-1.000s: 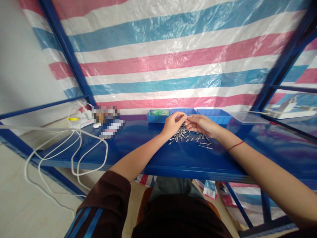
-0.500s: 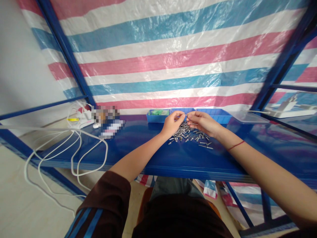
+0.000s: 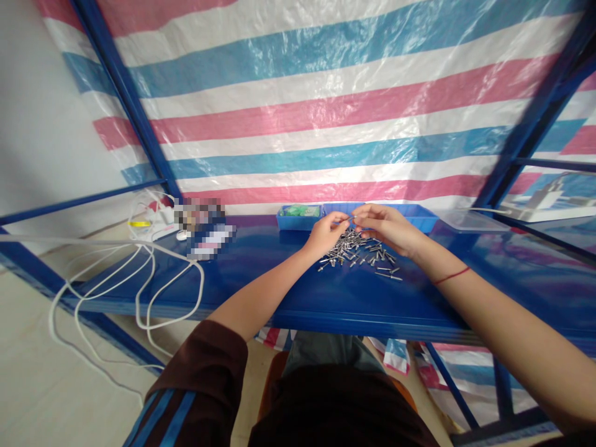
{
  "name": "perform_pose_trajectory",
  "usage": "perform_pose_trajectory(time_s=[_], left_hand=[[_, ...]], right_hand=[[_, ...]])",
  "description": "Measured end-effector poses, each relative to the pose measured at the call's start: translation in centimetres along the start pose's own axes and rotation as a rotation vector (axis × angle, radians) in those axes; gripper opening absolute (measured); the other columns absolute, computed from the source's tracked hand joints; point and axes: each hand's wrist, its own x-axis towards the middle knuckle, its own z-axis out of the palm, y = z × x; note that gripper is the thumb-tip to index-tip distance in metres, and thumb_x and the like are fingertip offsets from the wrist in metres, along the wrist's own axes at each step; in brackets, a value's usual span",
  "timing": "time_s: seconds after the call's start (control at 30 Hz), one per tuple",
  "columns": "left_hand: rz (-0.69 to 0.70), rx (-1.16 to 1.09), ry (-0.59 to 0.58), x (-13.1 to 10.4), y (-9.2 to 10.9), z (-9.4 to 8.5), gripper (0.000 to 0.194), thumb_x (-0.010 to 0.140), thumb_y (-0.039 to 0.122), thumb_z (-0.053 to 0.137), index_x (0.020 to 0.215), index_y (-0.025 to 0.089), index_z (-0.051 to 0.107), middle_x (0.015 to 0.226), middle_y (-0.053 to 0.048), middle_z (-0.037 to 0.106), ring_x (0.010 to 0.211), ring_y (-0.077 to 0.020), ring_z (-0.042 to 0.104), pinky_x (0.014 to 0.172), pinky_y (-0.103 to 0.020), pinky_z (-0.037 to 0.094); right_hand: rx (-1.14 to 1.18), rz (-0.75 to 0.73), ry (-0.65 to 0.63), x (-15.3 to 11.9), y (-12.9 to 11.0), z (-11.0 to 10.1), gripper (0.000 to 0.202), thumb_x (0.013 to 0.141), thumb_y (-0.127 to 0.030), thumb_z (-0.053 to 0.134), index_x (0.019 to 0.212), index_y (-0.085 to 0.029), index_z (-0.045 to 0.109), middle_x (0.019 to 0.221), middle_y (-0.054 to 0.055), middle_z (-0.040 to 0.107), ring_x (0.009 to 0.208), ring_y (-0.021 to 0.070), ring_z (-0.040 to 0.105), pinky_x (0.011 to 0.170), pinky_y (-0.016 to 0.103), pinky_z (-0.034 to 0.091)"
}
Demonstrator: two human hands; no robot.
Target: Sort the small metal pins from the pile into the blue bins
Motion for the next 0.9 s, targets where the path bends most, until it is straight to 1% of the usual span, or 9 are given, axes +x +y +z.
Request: perform_pose_trajectory(time_s=[0.2,0.3,0.37,0.43,0.53,0.63,0.77,0.83,0.9], left_hand=[[-0.004,-0.028,-0.128,0.0,0.4,-0.4,0.013,0.085,0.018,0.048,0.092,0.012,0.056,0.087,-0.005,0.062,0.066,-0.0082,0.057,0.070,-0.023,0.045],[-0.022,-0.029,-0.180,-0.2,0.8,-0.4,0.014,0.087,0.022,0.044,0.091,0.013,0.054,0.083,-0.003,0.061,0.067,-0.0075,0.056,0.070,-0.022,0.044],[-0.071,-0.045,-0.205,-0.2,0.8,-0.2,0.017,0.090,0.025,0.041,0.090,0.014,0.053,0.084,-0.002,0.061,0.067,-0.0066,0.056,0.069,-0.021,0.043],[-0.136,-0.066,-0.207,-0.1,0.6,0.0,0.022,0.092,0.028,0.036,0.090,0.014,0.053,0.086,-0.003,0.060,0.066,-0.0058,0.056,0.065,-0.019,0.042],[-0.191,-0.065,-0.133,0.3,-0.2,-0.2,0.027,0.094,0.033,0.031,0.097,0.016,0.053,0.089,-0.003,0.060,0.065,-0.0055,0.057,0.062,-0.018,0.041],[-0.220,-0.027,-0.040,0.9,-1.3,-1.0,0.030,0.094,0.034,0.030,0.108,0.018,0.051,0.088,-0.002,0.061,0.061,-0.0051,0.056,0.060,-0.018,0.041],[-0.270,0.013,-0.028,1.1,-2.0,-1.6,0.031,0.093,0.035,0.031,0.113,0.019,0.049,0.084,-0.001,0.061,0.059,-0.0053,0.056,0.059,-0.017,0.042],[-0.273,0.017,-0.053,0.8,-1.8,-1.4,0.030,0.093,0.034,0.032,0.113,0.019,0.048,0.083,-0.001,0.062,0.059,-0.0055,0.057,0.059,-0.018,0.042],[-0.266,0.010,-0.088,0.5,-1.4,-1.1,0.030,0.093,0.033,0.033,0.114,0.018,0.048,0.082,-0.001,0.062,0.059,-0.0056,0.056,0.060,-0.018,0.042]], right_hand=[[-0.140,-0.041,-0.091,-0.2,-0.3,-0.1,0.020,0.064,-0.030,0.070,0.077,-0.019,0.061,0.069,0.000,0.061,0.061,0.0108,0.055,0.054,0.024,0.044],[-0.260,-0.110,-0.105,-0.1,-0.3,-0.5,0.017,0.067,-0.030,0.067,0.076,-0.018,0.059,0.063,-0.001,0.058,0.057,0.0107,0.052,0.052,0.025,0.042],[-0.367,-0.196,-0.088,0.1,-0.2,-0.8,0.013,0.068,-0.028,0.065,0.073,-0.018,0.057,0.060,-0.001,0.057,0.055,0.0104,0.050,0.053,0.026,0.041],[-0.471,-0.288,-0.053,0.5,0.0,-1.2,0.011,0.068,-0.026,0.063,0.071,-0.018,0.056,0.059,-0.002,0.056,0.055,0.0105,0.050,0.056,0.027,0.041],[-0.569,-0.378,0.048,1.4,0.3,-1.9,0.009,0.069,-0.025,0.060,0.070,-0.017,0.056,0.062,0.000,0.057,0.057,0.0117,0.051,0.058,0.029,0.043],[-0.629,-0.426,0.191,2.9,0.5,-2.5,0.007,0.068,-0.023,0.058,0.069,-0.017,0.056,0.066,0.002,0.060,0.060,0.0136,0.054,0.061,0.030,0.045],[-0.776,-0.432,0.334,6.2,0.8,-2.8,0.003,0.069,-0.021,0.057,0.068,-0.018,0.056,0.070,0.005,0.064,0.064,0.0157,0.057,0.064,0.030,0.047],[-0.872,-0.410,0.347,7.9,1.4,-2.9,0.004,0.071,-0.021,0.057,0.070,-0.017,0.058,0.073,0.006,0.066,0.066,0.0167,0.059,0.066,0.030,0.047],[-0.991,-0.368,0.284,9.1,2.0,-2.9,0.008,0.072,-0.022,0.057,0.076,-0.016,0.061,0.078,0.007,0.067,0.070,0.0180,0.060,0.069,0.032,0.047]])
